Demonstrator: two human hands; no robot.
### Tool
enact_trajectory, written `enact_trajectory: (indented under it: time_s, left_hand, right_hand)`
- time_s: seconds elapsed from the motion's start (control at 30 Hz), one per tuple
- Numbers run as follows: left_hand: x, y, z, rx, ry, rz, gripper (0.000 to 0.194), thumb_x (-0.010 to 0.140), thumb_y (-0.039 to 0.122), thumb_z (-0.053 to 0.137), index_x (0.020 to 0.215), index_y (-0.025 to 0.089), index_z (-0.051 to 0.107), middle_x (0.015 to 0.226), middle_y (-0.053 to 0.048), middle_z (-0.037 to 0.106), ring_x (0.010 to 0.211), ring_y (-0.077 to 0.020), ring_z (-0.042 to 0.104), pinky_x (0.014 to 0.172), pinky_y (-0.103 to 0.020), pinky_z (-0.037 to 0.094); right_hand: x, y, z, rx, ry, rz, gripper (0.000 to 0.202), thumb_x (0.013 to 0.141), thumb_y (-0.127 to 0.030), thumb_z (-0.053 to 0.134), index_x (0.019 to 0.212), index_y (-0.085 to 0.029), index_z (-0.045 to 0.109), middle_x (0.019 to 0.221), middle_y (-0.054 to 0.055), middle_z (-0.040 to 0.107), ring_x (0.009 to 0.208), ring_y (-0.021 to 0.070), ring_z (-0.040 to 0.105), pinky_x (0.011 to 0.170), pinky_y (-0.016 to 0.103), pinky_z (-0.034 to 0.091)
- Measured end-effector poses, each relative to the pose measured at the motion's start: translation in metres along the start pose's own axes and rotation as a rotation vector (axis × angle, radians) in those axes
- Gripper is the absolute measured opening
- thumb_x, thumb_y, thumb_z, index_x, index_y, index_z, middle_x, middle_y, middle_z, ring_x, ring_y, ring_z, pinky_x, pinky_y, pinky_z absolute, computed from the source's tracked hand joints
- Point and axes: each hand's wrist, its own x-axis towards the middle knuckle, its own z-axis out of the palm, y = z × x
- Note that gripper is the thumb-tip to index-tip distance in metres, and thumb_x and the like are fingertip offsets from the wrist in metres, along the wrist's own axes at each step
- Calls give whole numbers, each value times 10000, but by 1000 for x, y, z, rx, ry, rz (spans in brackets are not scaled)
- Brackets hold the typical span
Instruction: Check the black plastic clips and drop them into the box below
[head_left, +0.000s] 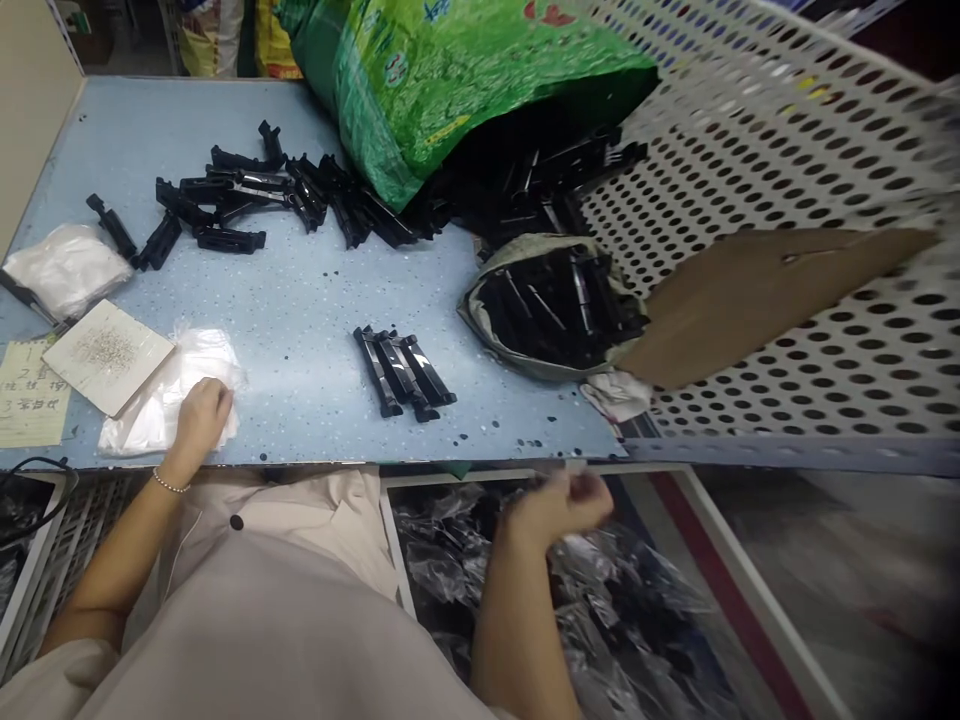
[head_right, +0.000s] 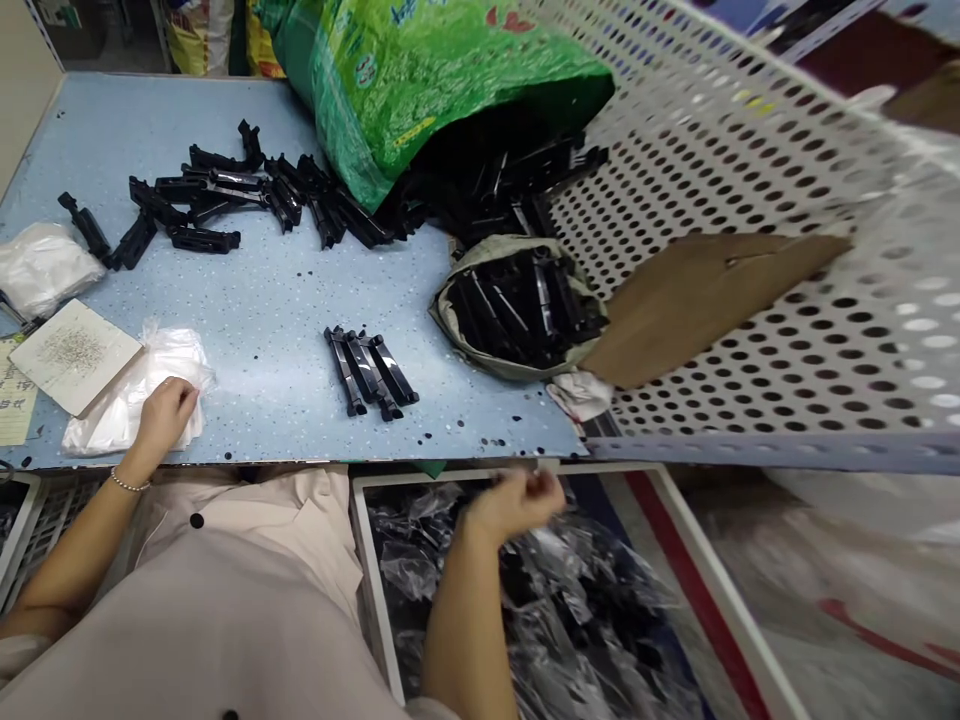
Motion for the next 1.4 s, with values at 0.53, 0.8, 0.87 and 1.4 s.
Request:
enact_trajectory:
  time_s: [0.53,0.8,0.87,1.4]
  left_hand:
    - [-14,-4,-14,-968,217,-357,343,670,277,836,851,176,562,790,13,645,766,-113,633,775,-265,510]
    - [-18,11,-11,-881,192,-293,272,729,261,785,819,186,540,783,6,645,735,-121,614,722,-264,498]
    - [-21,7,-18,-873,205,-282,268,738,266,785,828,188,545,806,2,649,766,-123,616,752,-267,498]
    - [-25,14,-28,-499,138,-109,103,837,215,644,939,206,647,949,-33,668,866,-165,625,814,-303,489]
  right_hand:
    - [-71,-117,156,45,-1136,-41,136,744,-225,711,857,-191,644,824,54,652,803,189,598,735,337,495]
    - [-183,-128,169,656,-1575,612,301,622,-335,865,787,-167,678,650,-23,626,515,71,499,471,190,434]
    - [-178,-125,170,687,-1506,682,312,596,-320,893,745,-167,666,632,-25,612,519,70,486,456,183,421]
    - [-175,-123,160,717,-1536,770,373,577,-333,936,781,-158,678,692,-9,613,590,87,523,484,189,430]
